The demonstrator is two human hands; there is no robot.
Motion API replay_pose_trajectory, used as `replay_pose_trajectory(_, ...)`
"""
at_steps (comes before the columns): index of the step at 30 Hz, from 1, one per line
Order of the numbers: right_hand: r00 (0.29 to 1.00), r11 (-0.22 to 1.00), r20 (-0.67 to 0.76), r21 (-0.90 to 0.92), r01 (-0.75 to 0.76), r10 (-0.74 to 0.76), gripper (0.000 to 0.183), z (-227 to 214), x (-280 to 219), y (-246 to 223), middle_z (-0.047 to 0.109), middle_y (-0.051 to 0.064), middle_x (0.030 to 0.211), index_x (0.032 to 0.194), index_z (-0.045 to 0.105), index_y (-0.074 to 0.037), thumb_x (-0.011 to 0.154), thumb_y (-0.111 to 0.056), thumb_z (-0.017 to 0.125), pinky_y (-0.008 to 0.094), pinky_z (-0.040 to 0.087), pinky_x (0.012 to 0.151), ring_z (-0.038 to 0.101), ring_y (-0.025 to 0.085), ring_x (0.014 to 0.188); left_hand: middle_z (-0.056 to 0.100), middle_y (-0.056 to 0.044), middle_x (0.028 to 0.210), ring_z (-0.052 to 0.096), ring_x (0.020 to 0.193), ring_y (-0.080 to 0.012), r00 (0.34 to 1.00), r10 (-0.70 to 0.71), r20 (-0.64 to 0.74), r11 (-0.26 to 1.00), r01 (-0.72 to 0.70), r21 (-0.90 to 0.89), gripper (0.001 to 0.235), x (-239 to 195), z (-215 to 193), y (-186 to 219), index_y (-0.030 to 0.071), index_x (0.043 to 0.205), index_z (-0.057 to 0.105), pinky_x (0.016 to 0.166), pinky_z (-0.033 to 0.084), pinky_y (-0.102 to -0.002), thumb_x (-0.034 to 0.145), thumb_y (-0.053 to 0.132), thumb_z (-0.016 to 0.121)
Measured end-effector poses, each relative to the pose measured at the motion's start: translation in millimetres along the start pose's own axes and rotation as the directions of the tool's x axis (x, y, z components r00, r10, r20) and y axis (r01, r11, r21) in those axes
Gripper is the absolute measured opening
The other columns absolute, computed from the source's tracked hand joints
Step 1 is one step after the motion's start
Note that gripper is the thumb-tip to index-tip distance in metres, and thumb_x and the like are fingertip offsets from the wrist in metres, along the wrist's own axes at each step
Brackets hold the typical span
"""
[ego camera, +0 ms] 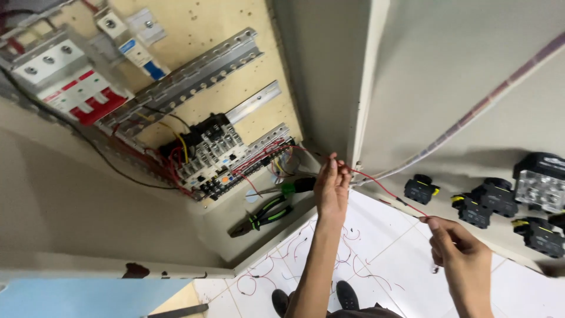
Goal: The person strips the ends of red and black wires, then uses a screwdriver to connect them to terminals inside an open electrical panel. They continue to route and secure additional wires within the panel.
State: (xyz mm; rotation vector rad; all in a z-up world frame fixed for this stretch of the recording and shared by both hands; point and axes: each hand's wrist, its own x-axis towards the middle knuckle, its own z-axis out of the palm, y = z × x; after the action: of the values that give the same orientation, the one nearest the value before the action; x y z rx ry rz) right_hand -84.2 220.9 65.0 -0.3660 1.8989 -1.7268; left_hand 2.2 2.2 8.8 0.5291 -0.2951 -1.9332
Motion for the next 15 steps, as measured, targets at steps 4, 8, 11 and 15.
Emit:
replay_pose_trajectory(4, 0.999, 0.998, 0.018, 0.044, -0.04, 0.039, 0.022, 5, -6, -10, 0.026, 0.005, 0.062, 0.105, 0.072, 0.011, 0.103, -0.009, 0.062, 0.031, 0.017, 0.052, 0.022, 0.017, 0.059, 0.067, -0.012, 0.096, 0.061, 0.081, -0.0146, 1.0, -0.012, 0.022, 0.999, 0.012, -0.036, 0.026, 13, -12, -6, -0.004, 0.119, 0.068, 0.073, 0.058, -0.024, 0.096, 0.007, 0.07)
replay_pose_trajectory(8, 0.998, 0.998, 0.035, 0.019, -0.06, 0.059, 0.023, 5, -8, -13, 0.025, 0.005, 0.063, 0.104, 0.073, 0.01, 0.103, -0.011, 0.062, 0.032, 0.017, 0.053, 0.021, 0.018, 0.06, 0.065, -0.007, 0.092, 0.058, 0.077, -0.0101, 1.0, -0.007, 0.003, 1.0, 0.007, 0.02, 0.031, 22, -9, -4, -0.002, 0.124, 0.067, 0.074, 0.053, -0.023, 0.096, 0.01, 0.07)
replay_pose_trajectory(11, 0.996, 0.997, 0.03, -0.01, -0.078, 0.078, 0.022, 2, -7, -13, 0.029, 0.006, 0.064, 0.103, 0.075, 0.008, 0.102, -0.012, 0.066, 0.032, 0.02, 0.053, 0.024, 0.018, 0.061, 0.065, -0.007, 0.09, 0.056, 0.076, -0.01, 0.997, -0.029, -0.068, 0.999, 0.031, 0.022, 0.026, 31, -6, -5, -0.002, 0.123, 0.069, 0.073, 0.051, -0.023, 0.098, 0.007, 0.067)
replay_pose_trajectory(15, 0.995, 0.994, 0.032, -0.049, -0.093, 0.095, 0.02, -14, -4, -13, 0.033, 0.009, 0.063, 0.097, 0.075, 0.008, 0.102, -0.008, 0.065, 0.031, 0.02, 0.053, 0.027, 0.018, 0.059, 0.067, -0.012, 0.087, 0.058, 0.069, -0.0123, 0.985, -0.044, -0.167, 0.999, 0.04, -0.028, 0.02, 30, 6, -2, -0.008, 0.116, 0.071, 0.062, 0.055, -0.023, 0.098, -0.002, 0.064)
